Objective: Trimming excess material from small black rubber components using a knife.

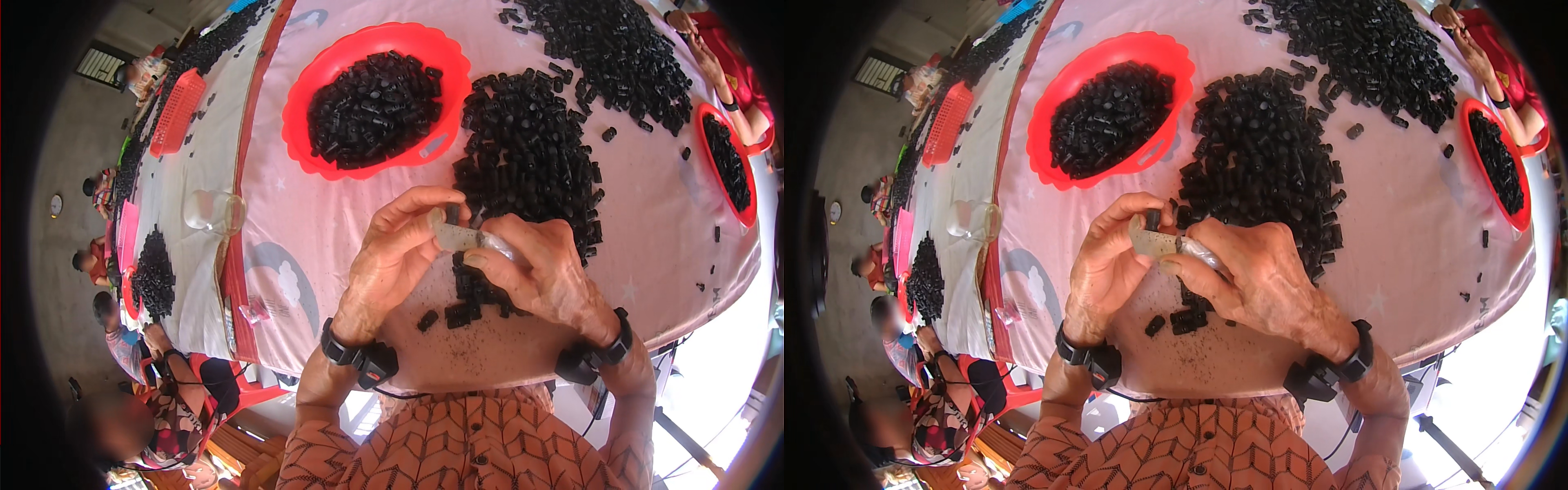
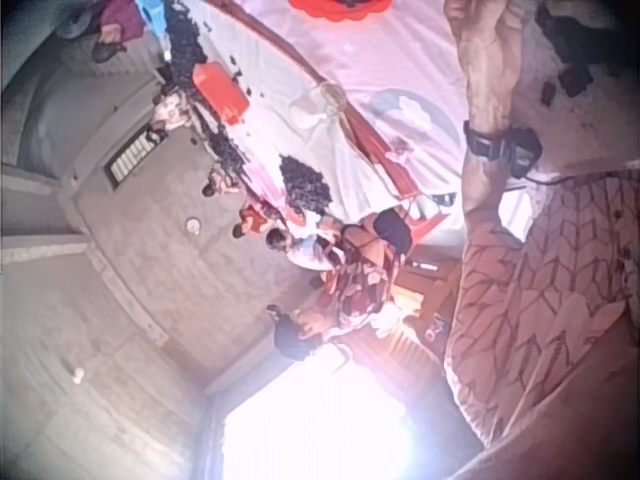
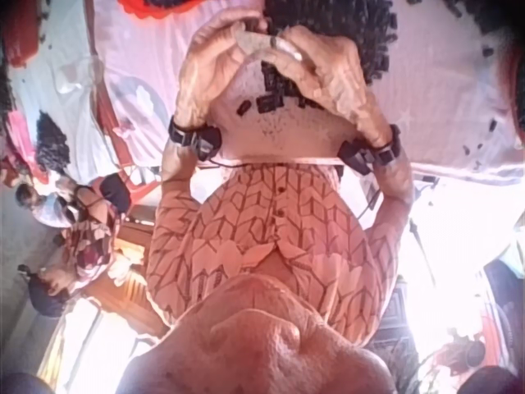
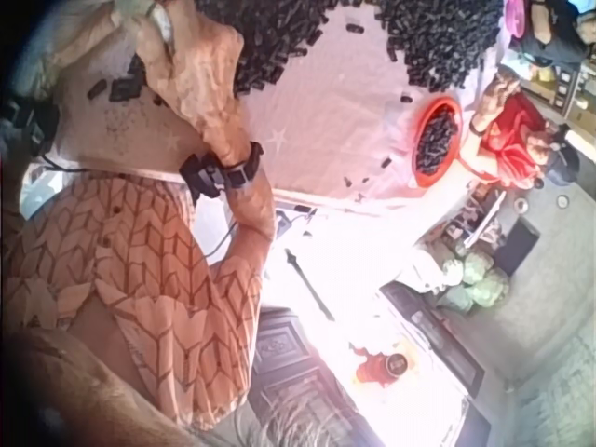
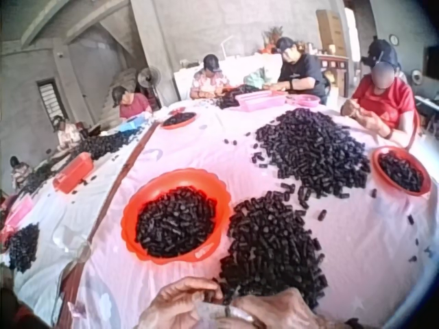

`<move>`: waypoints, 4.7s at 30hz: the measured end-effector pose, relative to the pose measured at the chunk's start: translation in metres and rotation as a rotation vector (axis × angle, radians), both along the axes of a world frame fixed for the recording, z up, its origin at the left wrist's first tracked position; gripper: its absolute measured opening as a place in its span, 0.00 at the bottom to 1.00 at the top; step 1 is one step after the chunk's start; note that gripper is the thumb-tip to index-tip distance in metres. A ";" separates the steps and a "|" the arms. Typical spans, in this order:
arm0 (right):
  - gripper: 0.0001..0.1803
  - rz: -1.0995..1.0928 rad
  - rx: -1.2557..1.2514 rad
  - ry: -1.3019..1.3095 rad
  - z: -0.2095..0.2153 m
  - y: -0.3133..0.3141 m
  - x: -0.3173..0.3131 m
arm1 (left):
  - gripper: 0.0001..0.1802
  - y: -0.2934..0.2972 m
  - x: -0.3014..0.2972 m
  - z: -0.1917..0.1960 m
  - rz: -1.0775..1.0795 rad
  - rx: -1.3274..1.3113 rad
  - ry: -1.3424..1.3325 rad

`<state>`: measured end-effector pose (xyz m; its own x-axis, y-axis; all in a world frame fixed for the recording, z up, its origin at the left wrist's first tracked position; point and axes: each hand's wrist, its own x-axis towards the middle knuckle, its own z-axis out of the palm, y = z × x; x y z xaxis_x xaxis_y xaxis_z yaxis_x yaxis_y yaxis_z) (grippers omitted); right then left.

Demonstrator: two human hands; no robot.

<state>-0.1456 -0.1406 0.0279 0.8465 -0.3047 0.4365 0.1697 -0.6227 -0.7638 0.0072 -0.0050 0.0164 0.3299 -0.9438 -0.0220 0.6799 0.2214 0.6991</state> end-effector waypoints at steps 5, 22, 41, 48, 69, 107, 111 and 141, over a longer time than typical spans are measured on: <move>0.12 0.014 -0.011 -0.005 -0.003 -0.001 0.000 | 0.15 0.001 -0.002 -0.002 -0.003 0.024 -0.004; 0.12 0.010 0.012 -0.013 -0.004 0.003 0.000 | 0.14 -0.001 -0.003 -0.008 -0.006 -0.018 -0.005; 0.13 0.000 0.008 -0.006 -0.005 0.003 0.000 | 0.15 -0.001 -0.006 -0.011 0.013 -0.046 0.014; 0.13 0.000 0.001 -0.033 -0.005 0.003 0.001 | 0.15 -0.001 -0.005 -0.012 -0.003 -0.035 0.053; 0.13 -0.008 0.014 0.008 -0.004 0.005 0.001 | 0.14 -0.001 -0.007 -0.011 0.015 -0.042 0.051; 0.11 -0.196 0.266 0.017 0.002 -0.003 0.002 | 0.15 -0.005 -0.014 -0.003 0.014 0.047 0.073; 0.12 -0.189 0.271 0.023 0.003 -0.001 0.002 | 0.14 -0.004 -0.015 -0.006 0.044 0.054 0.004; 0.11 -0.179 0.184 0.043 0.007 0.000 -0.002 | 0.07 0.005 0.010 0.022 0.535 0.320 -0.594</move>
